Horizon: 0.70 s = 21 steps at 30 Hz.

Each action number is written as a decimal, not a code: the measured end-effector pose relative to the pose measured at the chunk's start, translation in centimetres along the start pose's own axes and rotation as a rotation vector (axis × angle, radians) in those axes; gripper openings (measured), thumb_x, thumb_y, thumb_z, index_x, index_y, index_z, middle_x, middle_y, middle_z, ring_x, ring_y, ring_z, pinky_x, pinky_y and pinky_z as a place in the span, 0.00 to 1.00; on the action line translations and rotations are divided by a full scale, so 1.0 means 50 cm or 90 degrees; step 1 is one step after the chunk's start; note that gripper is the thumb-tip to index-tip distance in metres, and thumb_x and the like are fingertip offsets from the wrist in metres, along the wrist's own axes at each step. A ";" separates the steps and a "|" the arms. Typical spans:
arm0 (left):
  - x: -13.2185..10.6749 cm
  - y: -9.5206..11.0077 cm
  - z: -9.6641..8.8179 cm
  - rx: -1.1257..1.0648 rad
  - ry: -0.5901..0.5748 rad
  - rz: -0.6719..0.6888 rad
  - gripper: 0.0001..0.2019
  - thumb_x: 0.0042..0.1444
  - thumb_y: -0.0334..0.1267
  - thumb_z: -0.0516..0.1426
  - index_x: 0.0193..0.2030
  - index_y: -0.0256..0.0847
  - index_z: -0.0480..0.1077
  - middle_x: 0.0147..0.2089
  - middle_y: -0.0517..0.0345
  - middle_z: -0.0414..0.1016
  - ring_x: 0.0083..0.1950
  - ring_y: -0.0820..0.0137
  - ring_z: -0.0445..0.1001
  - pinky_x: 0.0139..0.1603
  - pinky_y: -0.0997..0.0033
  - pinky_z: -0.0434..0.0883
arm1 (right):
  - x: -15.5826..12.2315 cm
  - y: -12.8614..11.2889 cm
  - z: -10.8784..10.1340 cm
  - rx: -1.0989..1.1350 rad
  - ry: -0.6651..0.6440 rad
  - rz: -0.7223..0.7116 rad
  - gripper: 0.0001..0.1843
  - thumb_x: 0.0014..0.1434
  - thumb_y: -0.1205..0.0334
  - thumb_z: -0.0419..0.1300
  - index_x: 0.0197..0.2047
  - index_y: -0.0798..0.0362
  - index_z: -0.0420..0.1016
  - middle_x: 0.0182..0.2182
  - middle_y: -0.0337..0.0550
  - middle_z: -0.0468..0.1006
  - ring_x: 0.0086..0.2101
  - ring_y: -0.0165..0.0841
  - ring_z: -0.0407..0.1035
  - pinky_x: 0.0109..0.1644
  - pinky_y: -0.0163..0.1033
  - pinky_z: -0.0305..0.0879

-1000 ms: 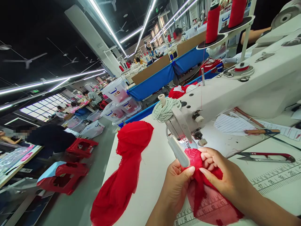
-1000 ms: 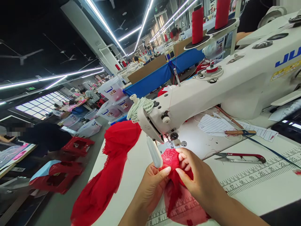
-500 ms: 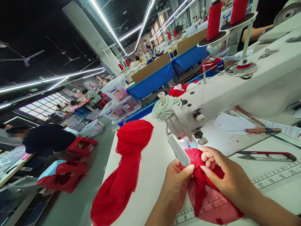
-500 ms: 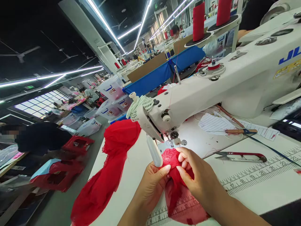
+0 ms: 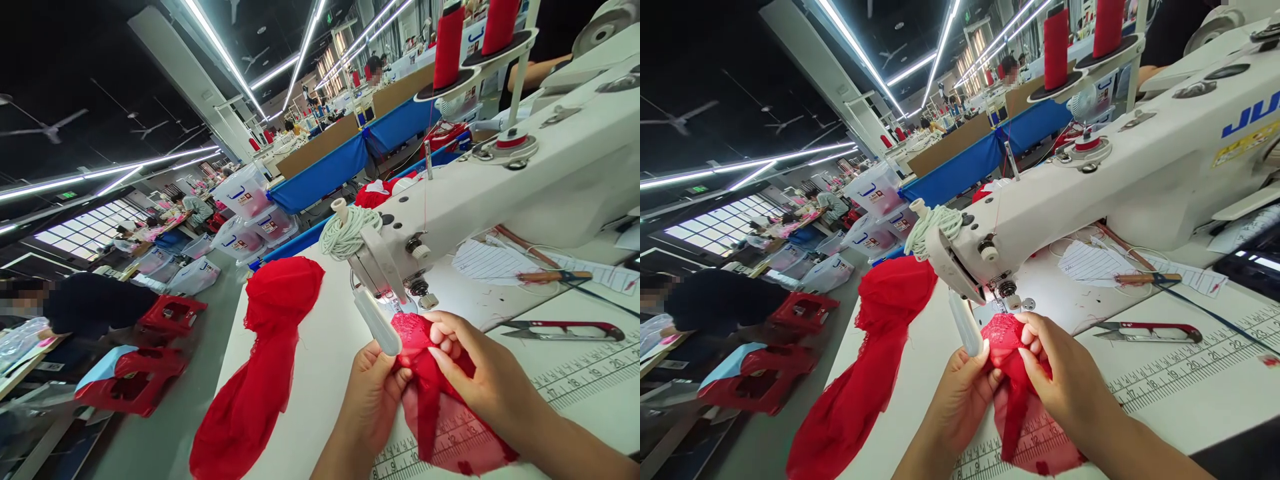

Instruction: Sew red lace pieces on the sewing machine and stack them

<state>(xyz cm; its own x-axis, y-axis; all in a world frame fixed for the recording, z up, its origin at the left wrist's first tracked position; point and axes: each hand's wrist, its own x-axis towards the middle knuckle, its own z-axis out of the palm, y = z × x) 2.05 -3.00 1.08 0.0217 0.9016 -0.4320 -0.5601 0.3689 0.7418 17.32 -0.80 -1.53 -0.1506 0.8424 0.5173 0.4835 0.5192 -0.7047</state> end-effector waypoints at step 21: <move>-0.003 -0.005 -0.004 0.085 -0.103 0.028 0.10 0.53 0.39 0.63 0.33 0.35 0.69 0.24 0.64 0.63 0.25 0.80 0.56 0.30 0.77 0.57 | -0.011 0.002 0.000 0.025 -0.026 0.003 0.19 0.61 0.68 0.45 0.54 0.46 0.61 0.38 0.39 0.77 0.34 0.30 0.74 0.36 0.33 0.72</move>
<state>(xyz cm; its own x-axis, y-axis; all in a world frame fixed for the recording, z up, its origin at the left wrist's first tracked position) 2.03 -3.30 0.84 0.1381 0.9382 -0.3173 -0.4486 0.3448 0.8245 17.46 -1.23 -1.89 -0.1837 0.8492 0.4951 0.4496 0.5204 -0.7260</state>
